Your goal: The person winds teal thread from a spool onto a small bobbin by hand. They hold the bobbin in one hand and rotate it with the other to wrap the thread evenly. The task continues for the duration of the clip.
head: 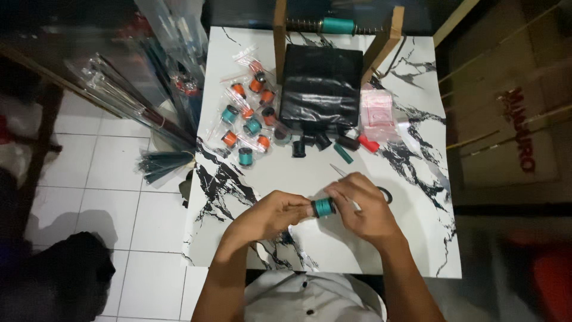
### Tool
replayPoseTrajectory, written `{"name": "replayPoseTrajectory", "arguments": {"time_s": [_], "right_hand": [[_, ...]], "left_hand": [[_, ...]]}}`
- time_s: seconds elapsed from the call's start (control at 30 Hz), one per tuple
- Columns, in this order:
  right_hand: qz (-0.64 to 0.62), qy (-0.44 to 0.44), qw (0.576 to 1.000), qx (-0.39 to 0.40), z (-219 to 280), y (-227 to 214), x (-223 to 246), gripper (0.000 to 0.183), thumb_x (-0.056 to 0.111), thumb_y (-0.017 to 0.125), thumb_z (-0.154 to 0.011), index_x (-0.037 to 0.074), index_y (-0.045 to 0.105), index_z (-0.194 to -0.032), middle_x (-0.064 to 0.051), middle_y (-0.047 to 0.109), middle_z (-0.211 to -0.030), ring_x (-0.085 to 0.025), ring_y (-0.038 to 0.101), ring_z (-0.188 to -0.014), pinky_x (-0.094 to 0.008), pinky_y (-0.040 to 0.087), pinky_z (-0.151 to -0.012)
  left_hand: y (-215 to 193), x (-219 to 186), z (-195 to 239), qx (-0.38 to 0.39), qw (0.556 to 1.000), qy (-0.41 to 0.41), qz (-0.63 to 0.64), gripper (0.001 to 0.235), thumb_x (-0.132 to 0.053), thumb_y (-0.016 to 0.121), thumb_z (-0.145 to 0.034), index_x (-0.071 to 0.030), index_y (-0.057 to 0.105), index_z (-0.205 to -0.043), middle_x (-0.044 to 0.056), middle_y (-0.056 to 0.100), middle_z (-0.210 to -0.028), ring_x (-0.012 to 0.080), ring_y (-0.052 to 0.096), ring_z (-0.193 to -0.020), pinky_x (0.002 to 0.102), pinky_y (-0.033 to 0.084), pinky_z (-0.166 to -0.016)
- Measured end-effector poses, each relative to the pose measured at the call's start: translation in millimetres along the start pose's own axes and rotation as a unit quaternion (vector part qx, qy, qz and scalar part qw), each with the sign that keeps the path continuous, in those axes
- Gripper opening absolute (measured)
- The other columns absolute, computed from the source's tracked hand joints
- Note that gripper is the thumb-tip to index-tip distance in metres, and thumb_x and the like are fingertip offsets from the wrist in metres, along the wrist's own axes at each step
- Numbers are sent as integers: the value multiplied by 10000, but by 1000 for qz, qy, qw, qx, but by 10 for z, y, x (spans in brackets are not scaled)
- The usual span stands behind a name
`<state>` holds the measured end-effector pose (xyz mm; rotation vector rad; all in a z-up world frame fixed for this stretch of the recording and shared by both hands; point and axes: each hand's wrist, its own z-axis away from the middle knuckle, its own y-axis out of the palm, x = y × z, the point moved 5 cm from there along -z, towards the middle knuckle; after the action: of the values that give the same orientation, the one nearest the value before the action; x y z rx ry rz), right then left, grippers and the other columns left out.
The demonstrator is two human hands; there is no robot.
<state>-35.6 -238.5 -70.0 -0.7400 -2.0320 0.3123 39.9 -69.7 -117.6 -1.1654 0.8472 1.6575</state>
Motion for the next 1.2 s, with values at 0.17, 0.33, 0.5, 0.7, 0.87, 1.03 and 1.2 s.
{"name": "replayPoseTrajectory", "arguments": {"time_s": [0.17,0.33,0.5,0.7,0.87,1.03,1.2], "right_hand": [[-19,51,998,-11,113,-42,101,146,51,665,-949,94,782,-1025,-77,679,-739,-289,667,-690,-431,562,-735],[-54,60,997,-21,273,-59,102,137,13,690,-914,72,783,-996,-67,665,-715,-306,669,-695,-487,591,-850],[99,165,970,151,254,-47,-3,404,73,774,-837,38,706,-1234,-174,719,-823,-391,706,-916,-562,491,-963],[43,112,986,113,174,-174,-495,224,-1,595,-965,80,760,-1092,-79,621,-614,-234,655,-696,-423,494,-847],[-76,172,982,27,105,-204,-345,362,141,389,-1099,1,717,-1042,-124,640,-748,-281,623,-753,-474,498,-869],[-163,200,966,26,255,-123,-311,554,332,326,-1128,-12,744,-1009,-119,604,-749,-229,589,-768,-454,487,-875],[-80,148,984,57,392,-113,-245,205,126,619,-1001,36,768,-891,-122,593,-670,-321,650,-726,-530,488,-982]], "left_hand": [[-62,187,-57,-75,997,-21,-3,273,-106,547,-1014,-2,709,-1206,73,618,-729,89,435,-596,226,371,-523],[-149,200,-165,-143,988,-49,4,271,-128,581,-1005,-22,729,-1205,154,709,-783,118,463,-552,233,375,-485],[-163,-55,4,-139,988,6,65,304,-206,604,-1016,-25,718,-1232,40,596,-634,16,360,-455,163,325,-418],[4,-115,137,-49,998,-39,17,308,-197,581,-1011,1,715,-1206,82,636,-662,42,366,-422,184,313,-410],[-6,357,69,-53,995,-74,-29,276,-130,564,-1017,14,708,-1203,179,705,-784,98,422,-463,248,363,-463],[-162,578,-35,-124,989,-46,-63,254,-126,555,-1031,9,713,-1177,241,724,-870,212,569,-595,328,443,-585],[-251,328,77,-191,980,-56,-16,252,-132,547,-1032,-28,729,-1172,110,697,-799,124,513,-629,266,416,-602]]}}
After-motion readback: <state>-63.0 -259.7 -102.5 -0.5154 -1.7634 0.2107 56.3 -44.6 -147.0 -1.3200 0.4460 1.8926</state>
